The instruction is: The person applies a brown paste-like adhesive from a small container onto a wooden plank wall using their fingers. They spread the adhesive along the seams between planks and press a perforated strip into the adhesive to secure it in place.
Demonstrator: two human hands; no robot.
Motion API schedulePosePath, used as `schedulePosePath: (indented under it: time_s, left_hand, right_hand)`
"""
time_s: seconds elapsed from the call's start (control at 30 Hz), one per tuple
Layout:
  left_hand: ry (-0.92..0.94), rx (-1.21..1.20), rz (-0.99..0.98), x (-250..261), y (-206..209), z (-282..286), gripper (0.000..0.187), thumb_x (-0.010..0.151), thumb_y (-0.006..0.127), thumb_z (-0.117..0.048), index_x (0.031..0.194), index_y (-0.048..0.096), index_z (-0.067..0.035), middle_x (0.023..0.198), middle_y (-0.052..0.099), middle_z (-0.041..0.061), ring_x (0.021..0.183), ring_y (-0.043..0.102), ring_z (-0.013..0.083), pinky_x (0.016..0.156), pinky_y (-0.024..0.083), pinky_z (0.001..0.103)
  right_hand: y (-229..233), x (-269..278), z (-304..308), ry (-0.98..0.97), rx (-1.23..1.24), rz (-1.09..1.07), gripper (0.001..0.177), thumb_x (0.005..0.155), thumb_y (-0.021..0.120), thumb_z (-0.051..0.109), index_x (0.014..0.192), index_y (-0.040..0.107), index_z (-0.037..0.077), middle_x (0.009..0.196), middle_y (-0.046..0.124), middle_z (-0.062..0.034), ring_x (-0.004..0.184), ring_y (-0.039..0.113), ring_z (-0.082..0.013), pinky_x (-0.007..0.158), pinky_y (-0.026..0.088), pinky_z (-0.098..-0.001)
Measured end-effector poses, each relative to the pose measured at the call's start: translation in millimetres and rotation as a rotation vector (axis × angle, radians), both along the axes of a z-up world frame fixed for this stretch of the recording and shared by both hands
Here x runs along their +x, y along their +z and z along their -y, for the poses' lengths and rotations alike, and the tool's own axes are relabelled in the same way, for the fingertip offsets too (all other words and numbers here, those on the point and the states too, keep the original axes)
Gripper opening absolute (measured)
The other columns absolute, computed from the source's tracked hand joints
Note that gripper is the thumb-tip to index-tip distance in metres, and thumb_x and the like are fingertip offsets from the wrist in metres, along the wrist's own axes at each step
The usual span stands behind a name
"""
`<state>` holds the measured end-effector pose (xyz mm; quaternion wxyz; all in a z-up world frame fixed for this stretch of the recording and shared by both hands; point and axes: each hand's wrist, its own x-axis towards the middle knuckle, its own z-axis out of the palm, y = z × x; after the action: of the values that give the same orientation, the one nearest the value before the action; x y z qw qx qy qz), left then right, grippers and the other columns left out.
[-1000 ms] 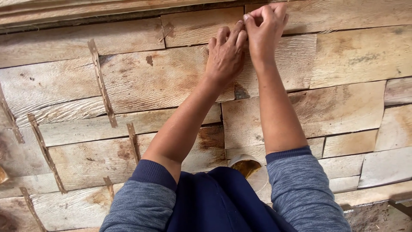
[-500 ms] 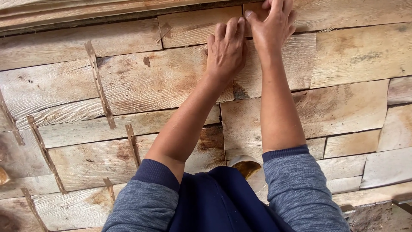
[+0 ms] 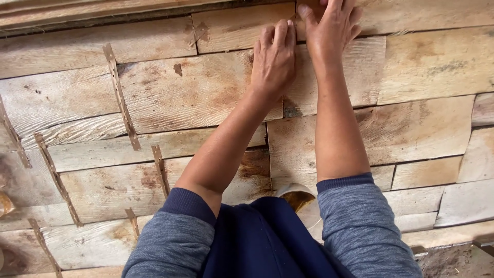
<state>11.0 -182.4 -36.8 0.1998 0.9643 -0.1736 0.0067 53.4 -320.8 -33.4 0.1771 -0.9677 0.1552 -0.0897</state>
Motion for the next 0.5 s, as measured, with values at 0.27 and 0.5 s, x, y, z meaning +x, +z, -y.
schedulePosePath:
  time_s: [0.27,0.5]
  left_hand:
    - [-0.003,-0.237,-0.035,-4,26,-15,0.036,0.1,0.047,-0.012,0.133,0.052,0.002,0.137,0.051,0.016,0.117,0.051,0.0331,0.094,0.054,0.049]
    - [-0.109,-0.435,0.123,-72,62,-59,0.042,0.097,0.066,0.0,0.137,0.058,-0.008,0.15,0.049,0.02,0.133,0.053,0.036,0.119,0.043,0.054]
  right_hand:
    - [5,-1,-5,-0.018,-0.033,0.0,0.03,0.106,0.065,0.031,0.128,0.056,0.015,0.134,0.051,-0.0106,0.118,0.046,-0.0384,0.086,0.043,-0.0574]
    - [66,-26,-21,0.156,0.221,-0.178,0.025,0.103,0.065,0.018,0.125,0.058,0.009,0.134,0.05,-0.0158,0.123,0.043,-0.0376,0.092,0.05,-0.0497]
